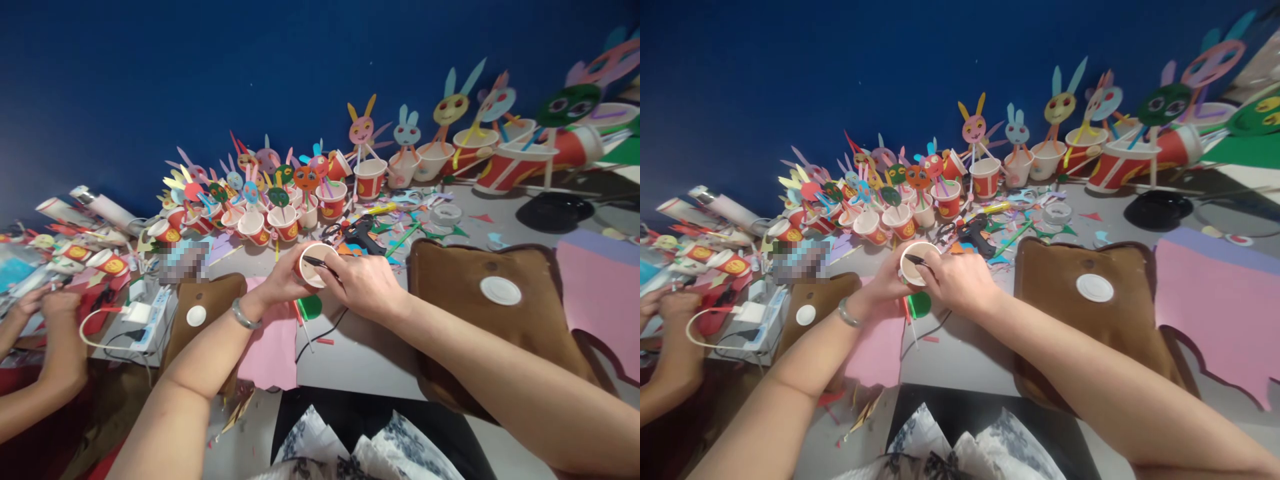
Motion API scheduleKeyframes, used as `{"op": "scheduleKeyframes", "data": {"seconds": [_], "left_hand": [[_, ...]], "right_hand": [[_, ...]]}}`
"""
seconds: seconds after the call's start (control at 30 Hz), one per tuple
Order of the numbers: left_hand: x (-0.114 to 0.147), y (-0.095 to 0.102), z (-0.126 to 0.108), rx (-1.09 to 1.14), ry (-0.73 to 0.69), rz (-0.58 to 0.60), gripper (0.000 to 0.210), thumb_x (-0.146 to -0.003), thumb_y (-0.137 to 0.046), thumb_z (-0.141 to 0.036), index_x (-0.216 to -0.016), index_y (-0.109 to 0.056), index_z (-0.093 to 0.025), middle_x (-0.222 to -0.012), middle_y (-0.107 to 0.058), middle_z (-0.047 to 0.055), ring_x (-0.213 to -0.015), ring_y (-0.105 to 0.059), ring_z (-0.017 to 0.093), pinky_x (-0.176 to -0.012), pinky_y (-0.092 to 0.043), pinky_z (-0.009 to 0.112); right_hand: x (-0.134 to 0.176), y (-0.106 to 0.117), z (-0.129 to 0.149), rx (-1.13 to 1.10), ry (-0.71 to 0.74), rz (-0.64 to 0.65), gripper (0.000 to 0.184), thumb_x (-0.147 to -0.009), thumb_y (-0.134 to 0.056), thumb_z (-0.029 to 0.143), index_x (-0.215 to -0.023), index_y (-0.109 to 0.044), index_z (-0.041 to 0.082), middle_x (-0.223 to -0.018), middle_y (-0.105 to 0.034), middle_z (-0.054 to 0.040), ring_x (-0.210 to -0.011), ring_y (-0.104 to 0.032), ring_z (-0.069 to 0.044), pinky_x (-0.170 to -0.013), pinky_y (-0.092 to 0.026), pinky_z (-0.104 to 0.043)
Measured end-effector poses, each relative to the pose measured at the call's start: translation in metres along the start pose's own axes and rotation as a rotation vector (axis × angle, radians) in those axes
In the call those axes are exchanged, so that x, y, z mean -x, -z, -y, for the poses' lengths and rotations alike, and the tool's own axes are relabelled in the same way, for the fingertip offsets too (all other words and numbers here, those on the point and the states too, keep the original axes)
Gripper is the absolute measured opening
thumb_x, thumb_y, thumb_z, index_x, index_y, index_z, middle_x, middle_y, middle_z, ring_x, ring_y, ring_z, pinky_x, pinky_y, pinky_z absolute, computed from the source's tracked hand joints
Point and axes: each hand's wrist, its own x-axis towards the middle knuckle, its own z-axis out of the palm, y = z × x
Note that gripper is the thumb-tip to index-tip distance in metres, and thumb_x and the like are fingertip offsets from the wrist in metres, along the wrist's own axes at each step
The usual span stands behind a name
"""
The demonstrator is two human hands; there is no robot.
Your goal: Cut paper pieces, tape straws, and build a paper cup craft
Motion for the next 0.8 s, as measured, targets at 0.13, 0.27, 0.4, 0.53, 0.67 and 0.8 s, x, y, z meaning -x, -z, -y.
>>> {"op": "scheduleKeyframes", "data": {"seconds": [0.13,0.27,0.4,0.53,0.67,0.8], "left_hand": [[0.001,0.000,0.006,-0.009,-0.022,0.016,0.062,-0.076,-0.078,-0.043,-0.128,-0.054,-0.019,-0.130,-0.062,0.015,-0.121,-0.061,0.029,-0.107,-0.048,0.046],[0.002,-0.001,0.013,-0.020,-0.051,0.025,0.066,-0.077,-0.078,-0.044,-0.131,-0.052,-0.018,-0.132,-0.062,0.017,-0.122,-0.061,0.030,-0.107,-0.048,0.046],[0.004,-0.002,0.019,-0.049,-0.092,0.015,0.068,-0.076,-0.078,-0.042,-0.134,-0.051,-0.018,-0.132,-0.061,0.017,-0.121,-0.061,0.031,-0.106,-0.048,0.046],[0.005,-0.004,0.021,-0.035,-0.128,-0.001,0.071,-0.078,-0.077,-0.040,-0.139,-0.046,-0.019,-0.133,-0.060,0.017,-0.122,-0.061,0.031,-0.106,-0.048,0.046],[0.003,-0.004,0.017,-0.005,-0.116,0.013,0.070,-0.078,-0.078,-0.040,-0.138,-0.048,-0.020,-0.131,-0.061,0.014,-0.120,-0.061,0.029,-0.106,-0.049,0.044],[0.001,-0.003,0.010,0.002,-0.134,0.015,0.064,-0.079,-0.076,-0.040,-0.134,-0.050,-0.020,-0.131,-0.061,0.013,-0.120,-0.060,0.029,-0.106,-0.048,0.042]], "right_hand": [[0.000,-0.002,0.000,0.035,0.017,-0.025,0.046,-0.103,-0.030,0.045,-0.103,-0.067,0.017,-0.085,-0.076,-0.0103,-0.065,-0.065,-0.020,-0.056,-0.015,-0.032],[0.001,-0.003,-0.001,0.059,0.066,-0.078,0.043,-0.103,-0.031,0.041,-0.101,-0.067,0.016,-0.084,-0.076,-0.0108,-0.067,-0.066,-0.020,-0.058,-0.019,-0.033],[0.001,-0.004,-0.002,0.033,0.054,-0.076,0.044,-0.103,-0.031,0.042,-0.100,-0.067,0.017,-0.083,-0.076,-0.0096,-0.065,-0.065,-0.019,-0.056,-0.018,-0.032],[0.001,-0.006,-0.003,0.005,0.014,-0.041,0.044,-0.103,-0.031,0.045,-0.103,-0.067,0.019,-0.078,-0.076,-0.0074,-0.062,-0.063,-0.018,-0.054,-0.016,-0.031],[0.001,-0.008,-0.003,0.029,0.031,-0.051,0.046,-0.103,-0.029,0.043,-0.101,-0.068,0.018,-0.076,-0.075,-0.0088,-0.062,-0.062,-0.019,-0.053,-0.015,-0.031],[0.000,-0.009,-0.005,0.003,0.020,-0.040,0.043,-0.102,-0.033,0.043,-0.102,-0.068,0.018,-0.071,-0.073,-0.0078,-0.059,-0.062,-0.019,-0.052,-0.018,-0.029]]}}
